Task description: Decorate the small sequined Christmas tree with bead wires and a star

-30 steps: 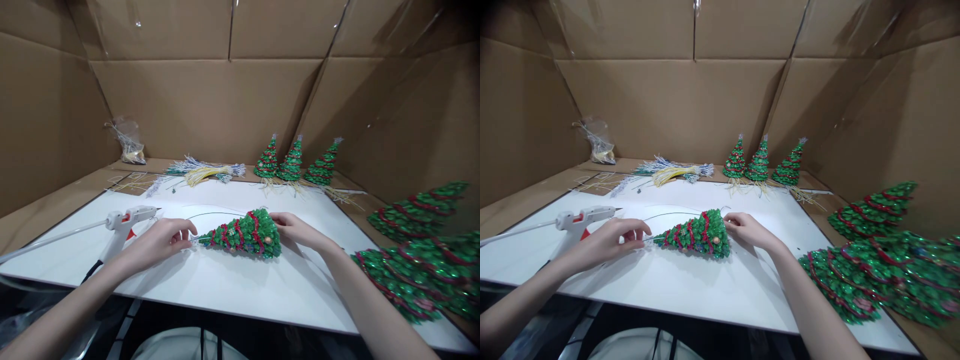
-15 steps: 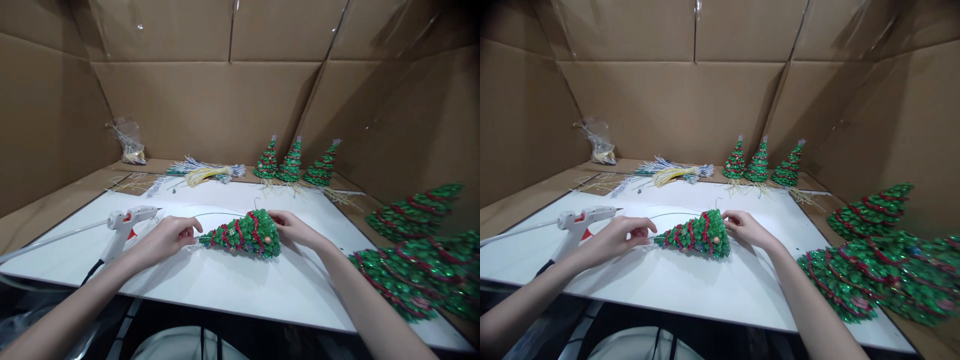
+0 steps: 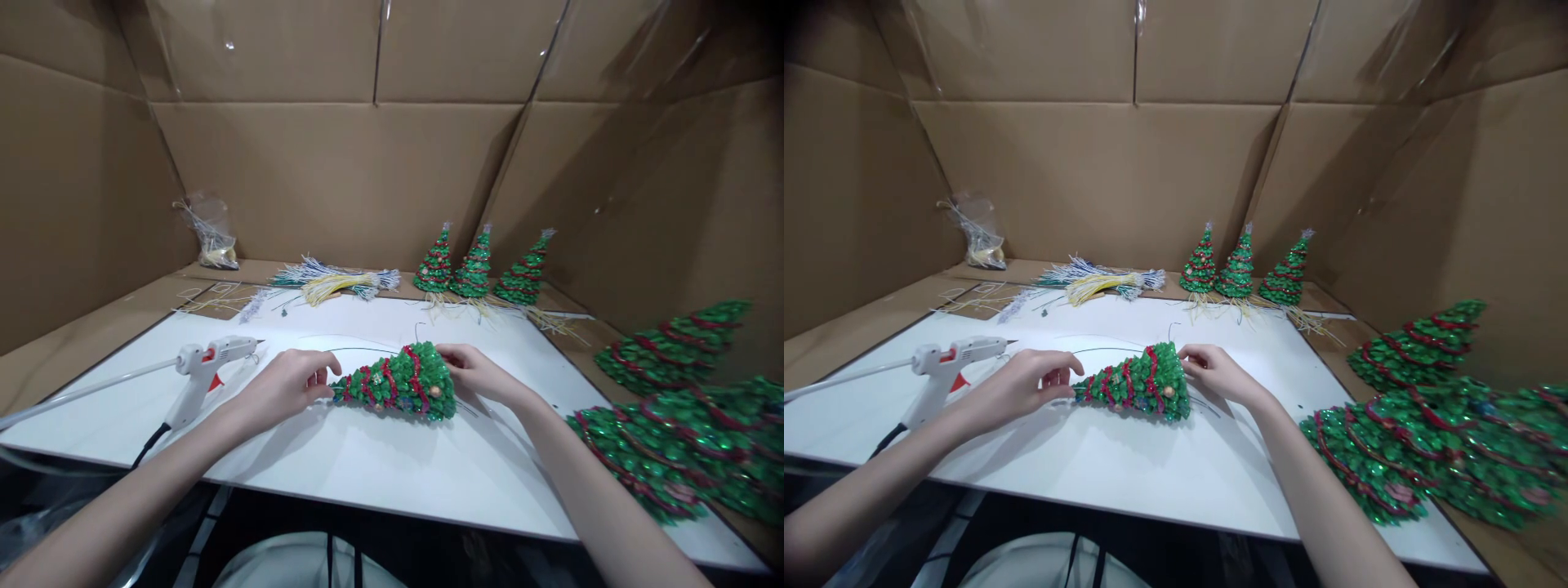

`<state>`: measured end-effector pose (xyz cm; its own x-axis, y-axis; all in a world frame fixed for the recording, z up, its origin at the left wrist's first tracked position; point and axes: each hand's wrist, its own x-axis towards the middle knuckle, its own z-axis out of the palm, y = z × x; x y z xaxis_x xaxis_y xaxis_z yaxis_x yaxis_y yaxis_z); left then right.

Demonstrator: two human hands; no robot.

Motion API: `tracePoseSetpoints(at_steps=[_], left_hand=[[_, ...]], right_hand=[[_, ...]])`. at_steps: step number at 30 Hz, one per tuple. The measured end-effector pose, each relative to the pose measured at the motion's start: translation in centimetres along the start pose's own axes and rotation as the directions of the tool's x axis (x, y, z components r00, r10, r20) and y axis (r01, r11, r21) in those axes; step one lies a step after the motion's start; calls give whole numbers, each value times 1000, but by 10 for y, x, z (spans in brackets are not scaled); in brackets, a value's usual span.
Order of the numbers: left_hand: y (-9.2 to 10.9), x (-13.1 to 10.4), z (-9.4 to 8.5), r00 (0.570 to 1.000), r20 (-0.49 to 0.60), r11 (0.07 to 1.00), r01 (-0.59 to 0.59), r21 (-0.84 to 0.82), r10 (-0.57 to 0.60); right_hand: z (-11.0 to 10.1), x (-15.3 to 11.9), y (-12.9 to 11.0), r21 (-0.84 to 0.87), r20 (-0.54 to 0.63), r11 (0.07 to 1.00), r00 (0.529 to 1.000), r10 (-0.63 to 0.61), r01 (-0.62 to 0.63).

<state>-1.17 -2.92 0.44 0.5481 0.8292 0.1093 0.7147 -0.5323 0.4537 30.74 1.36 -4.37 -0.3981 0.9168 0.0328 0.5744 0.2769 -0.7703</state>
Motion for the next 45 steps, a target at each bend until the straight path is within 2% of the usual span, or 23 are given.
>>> tracePoseSetpoints(at_steps=[8,14,17,20,23,28,33,38,45], left_hand=[[-19,-14,-5,1000,-26,999,14,-38,-15],[-2,-1,-3,1000,-8,998,9,-55,-9],[6,4,1,999,-35,999,-27,-35,26],[6,5,4,996,-62,998,-64,1,64],[3,3,4,997,-45,998,-55,-7,55],[0,-5,0,1000,-15,999,-11,-39,11],[-4,-9,0,1000,-21,999,-15,-39,14],[-7,-9,1,1000,-20,999,-22,-46,22],[-10,-11,1,1000,-16,998,-20,-55,20]], right_hand=[[1,-1,-8,-3,5,1000,1000,-6,6],[2,1,-6,6,18,1000,1000,-12,12],[3,1,-5,-4,12,1000,1000,-7,7],[2,0,-6,-5,10,1000,1000,-7,7],[0,-2,-9,-35,20,999,1000,14,-13],[-8,-8,-16,-84,112,996,993,29,-19],[-14,-12,-20,-95,167,995,984,58,-42],[-12,-15,-24,-65,285,997,957,48,-31],[-12,-14,-21,-27,333,999,942,49,-43]])
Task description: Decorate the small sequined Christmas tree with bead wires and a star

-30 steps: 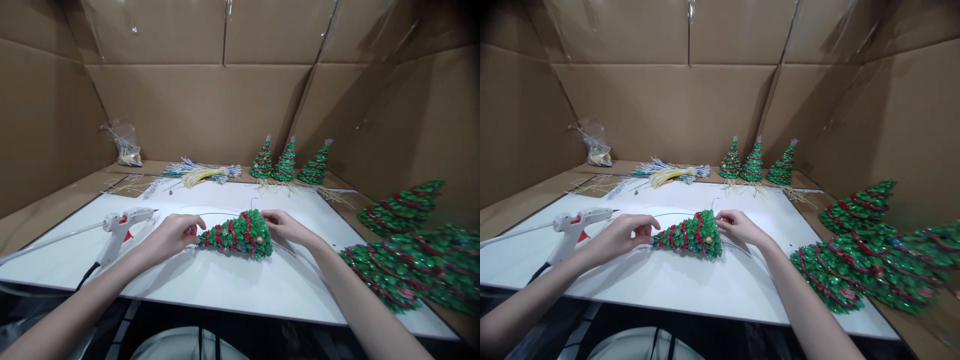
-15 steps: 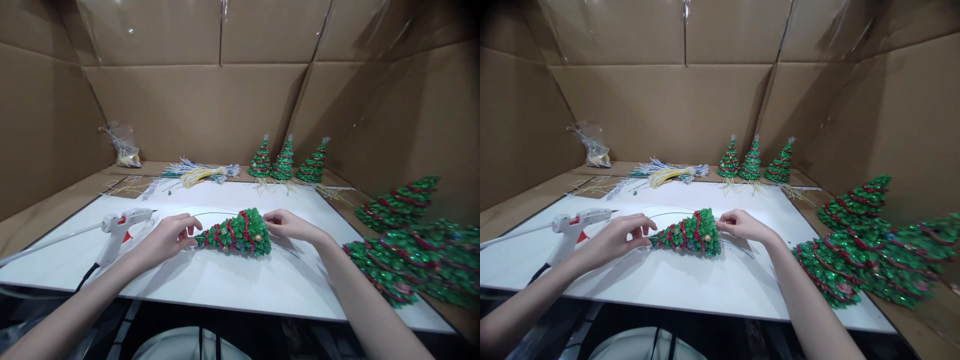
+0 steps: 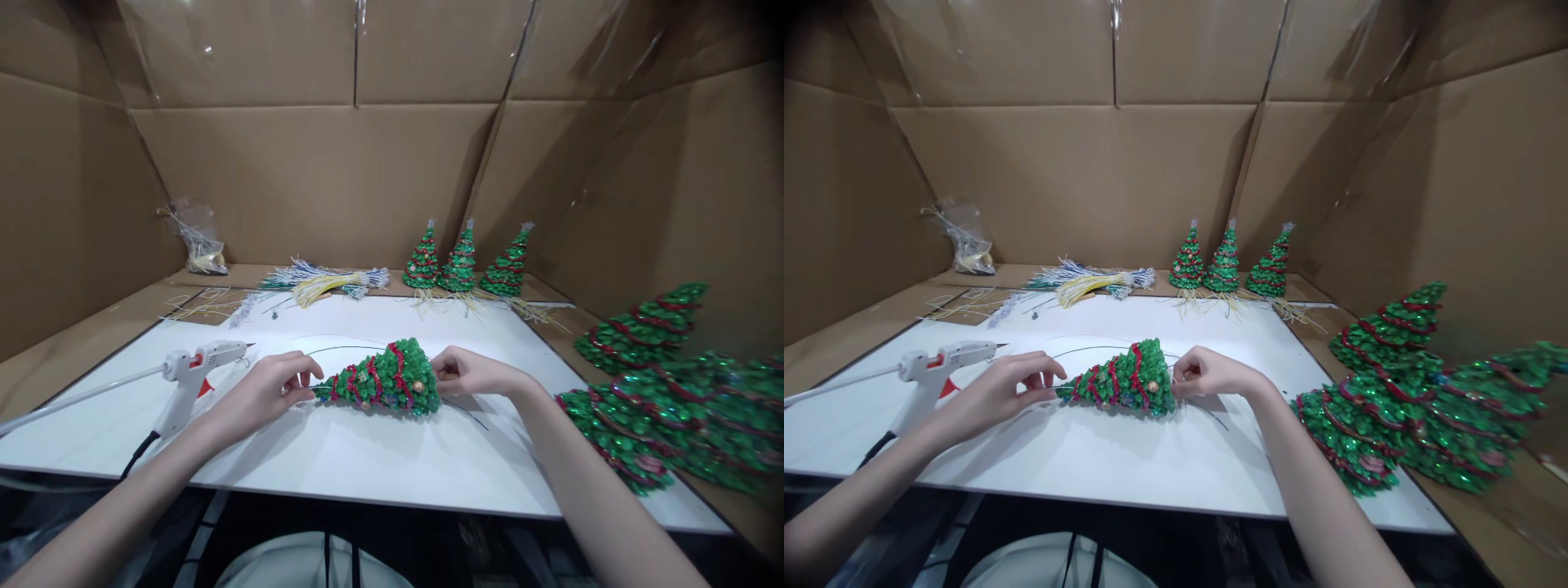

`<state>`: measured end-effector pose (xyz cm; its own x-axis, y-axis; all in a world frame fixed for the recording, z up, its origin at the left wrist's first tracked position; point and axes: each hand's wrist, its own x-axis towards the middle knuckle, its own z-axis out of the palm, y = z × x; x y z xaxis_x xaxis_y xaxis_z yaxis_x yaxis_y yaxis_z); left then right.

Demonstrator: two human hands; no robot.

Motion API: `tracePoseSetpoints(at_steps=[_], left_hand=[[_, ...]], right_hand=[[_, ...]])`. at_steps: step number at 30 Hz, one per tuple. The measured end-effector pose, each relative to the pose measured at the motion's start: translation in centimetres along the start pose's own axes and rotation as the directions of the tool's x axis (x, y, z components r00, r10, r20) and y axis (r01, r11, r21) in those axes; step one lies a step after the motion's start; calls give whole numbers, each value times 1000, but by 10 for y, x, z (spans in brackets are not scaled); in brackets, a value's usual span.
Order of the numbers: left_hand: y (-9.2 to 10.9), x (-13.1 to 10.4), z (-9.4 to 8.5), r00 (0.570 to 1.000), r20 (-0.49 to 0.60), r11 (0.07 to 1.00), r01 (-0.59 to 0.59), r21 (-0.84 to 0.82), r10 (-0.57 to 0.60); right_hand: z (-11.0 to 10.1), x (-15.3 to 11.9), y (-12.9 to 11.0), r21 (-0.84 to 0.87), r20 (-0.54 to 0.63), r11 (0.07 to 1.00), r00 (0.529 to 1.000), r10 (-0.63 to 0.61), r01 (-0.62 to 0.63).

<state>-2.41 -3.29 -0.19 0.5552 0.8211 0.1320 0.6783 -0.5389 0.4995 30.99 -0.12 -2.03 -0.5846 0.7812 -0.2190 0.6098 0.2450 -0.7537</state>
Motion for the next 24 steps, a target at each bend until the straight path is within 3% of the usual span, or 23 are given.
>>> tracePoseSetpoints(at_steps=[9,18,24], left_hand=[[-3,-3,-1,999,-14,999,29,-25,-29],[4,3,5,999,-38,999,-20,-27,19],[-3,0,8,997,-53,999,-51,15,52]], right_hand=[[-4,-5,-1,21,127,999,991,31,-34],[-2,-2,3,58,126,998,992,5,-12],[0,-3,-2,111,98,993,995,30,-41]])
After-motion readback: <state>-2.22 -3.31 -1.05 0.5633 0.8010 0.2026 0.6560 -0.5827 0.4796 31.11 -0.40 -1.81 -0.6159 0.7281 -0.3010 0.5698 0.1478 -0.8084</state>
